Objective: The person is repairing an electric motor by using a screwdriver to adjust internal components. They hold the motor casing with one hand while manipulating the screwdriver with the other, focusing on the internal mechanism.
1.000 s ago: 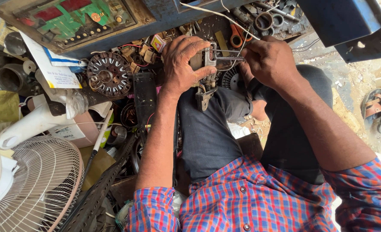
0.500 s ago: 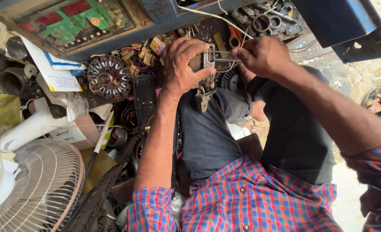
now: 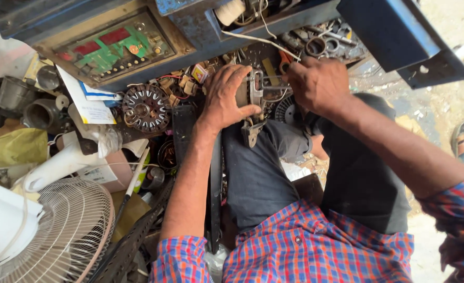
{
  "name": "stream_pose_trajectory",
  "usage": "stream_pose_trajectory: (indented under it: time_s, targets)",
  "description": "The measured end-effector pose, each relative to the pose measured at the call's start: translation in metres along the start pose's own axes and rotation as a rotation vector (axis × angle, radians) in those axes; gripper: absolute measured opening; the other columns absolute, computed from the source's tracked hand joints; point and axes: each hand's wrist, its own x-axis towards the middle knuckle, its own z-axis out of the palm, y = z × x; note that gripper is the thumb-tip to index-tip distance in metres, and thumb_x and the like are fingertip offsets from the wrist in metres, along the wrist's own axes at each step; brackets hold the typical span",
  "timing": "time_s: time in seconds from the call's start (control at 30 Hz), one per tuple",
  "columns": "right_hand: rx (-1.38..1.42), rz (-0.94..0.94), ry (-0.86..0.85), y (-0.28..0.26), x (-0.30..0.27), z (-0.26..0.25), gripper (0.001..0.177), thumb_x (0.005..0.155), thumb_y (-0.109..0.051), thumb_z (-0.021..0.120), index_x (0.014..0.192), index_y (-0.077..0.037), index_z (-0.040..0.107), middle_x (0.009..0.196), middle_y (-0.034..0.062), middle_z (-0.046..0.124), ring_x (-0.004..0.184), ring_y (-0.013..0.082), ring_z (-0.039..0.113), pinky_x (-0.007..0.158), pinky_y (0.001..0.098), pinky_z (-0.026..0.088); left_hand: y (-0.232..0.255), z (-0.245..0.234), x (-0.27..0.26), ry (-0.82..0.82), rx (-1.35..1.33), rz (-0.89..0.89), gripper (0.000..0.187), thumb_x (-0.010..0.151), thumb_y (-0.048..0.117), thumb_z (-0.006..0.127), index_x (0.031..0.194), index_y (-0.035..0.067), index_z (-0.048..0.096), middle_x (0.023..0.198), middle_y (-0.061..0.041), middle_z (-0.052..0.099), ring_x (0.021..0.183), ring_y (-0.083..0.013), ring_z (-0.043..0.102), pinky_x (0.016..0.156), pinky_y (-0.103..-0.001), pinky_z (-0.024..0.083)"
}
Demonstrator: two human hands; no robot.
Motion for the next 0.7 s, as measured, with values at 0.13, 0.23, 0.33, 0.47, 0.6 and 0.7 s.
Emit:
stream_pose_trajectory:
  time_s: [0.13, 0.23, 0.33, 0.47, 0.6, 0.7]
  targets:
    - [0.117, 0.195, -0.282, 0.000, 0.009, -0.003, 0.041, 0.106, -0.049, 0.054, 0.093, -0.017, 0.077, 0.073, 0.0060, 0.070, 0.055, 0.0256, 0.064, 0.051, 0.0425, 0.048, -0.003, 0.004, 0.005, -0.017, 0.020, -0.007, 0.100, 0.058, 0.043, 0.100, 0.143, 0.012, 0.056, 0.140, -0.011, 0.061, 0.137, -0.0315, 0.050, 0.119, -0.049, 0.034]
    - [0.254, 0.261, -0.367, -0.004, 0.014, 0.000, 0.045, 0.104, -0.053, 0.053, 0.096, -0.017, 0.078, 0.065, 0.0090, 0.070, 0.058, 0.0278, 0.067, 0.058, 0.0432, 0.052, -0.004, 0.006, 0.001, -0.026, 0.038, -0.028, 0.102, 0.056, 0.043, 0.100, 0.142, 0.012, 0.057, 0.140, -0.011, 0.061, 0.138, -0.0328, 0.048, 0.119, -0.049, 0.034]
    - [0.399, 0.281, -0.334, -0.004, 0.009, 0.002, 0.047, 0.101, -0.054, 0.057, 0.100, -0.013, 0.079, 0.069, 0.0115, 0.071, 0.064, 0.0301, 0.070, 0.063, 0.0464, 0.055, -0.003, 0.005, -0.001, -0.050, 0.023, -0.042, 0.101, 0.057, 0.042, 0.100, 0.143, 0.011, 0.056, 0.142, -0.012, 0.060, 0.140, -0.0340, 0.047, 0.120, -0.049, 0.034]
    - [0.297, 0.256, -0.287, 0.001, -0.002, -0.002, 0.045, 0.102, -0.052, 0.059, 0.101, -0.012, 0.079, 0.074, 0.0142, 0.073, 0.071, 0.0355, 0.071, 0.069, 0.0493, 0.056, 0.000, -0.012, 0.010, -0.072, -0.064, 0.002, 0.104, 0.058, 0.041, 0.100, 0.145, 0.008, 0.055, 0.149, -0.020, 0.053, 0.141, -0.0381, 0.044, 0.118, -0.049, 0.035]
    - [0.458, 0.180, -0.069, 0.014, -0.005, 0.002, 0.043, 0.101, -0.048, 0.064, 0.110, -0.008, 0.076, 0.083, 0.0163, 0.072, 0.072, 0.0377, 0.071, 0.065, 0.0486, 0.056, -0.004, -0.028, 0.026, -0.258, 0.021, -0.206, 0.112, 0.051, 0.043, 0.099, 0.145, 0.004, 0.051, 0.146, -0.021, 0.053, 0.136, -0.0388, 0.048, 0.114, -0.048, 0.036]
    - [0.423, 0.223, -0.087, 0.019, 0.000, 0.005, 0.039, 0.098, -0.044, 0.069, 0.101, -0.006, 0.076, 0.079, 0.0169, 0.070, 0.068, 0.0391, 0.068, 0.063, 0.0496, 0.054, -0.003, -0.032, 0.053, -0.493, 0.114, -0.297, 0.112, 0.046, 0.043, 0.099, 0.141, 0.006, 0.054, 0.145, -0.016, 0.057, 0.134, -0.0340, 0.053, 0.116, -0.045, 0.037]
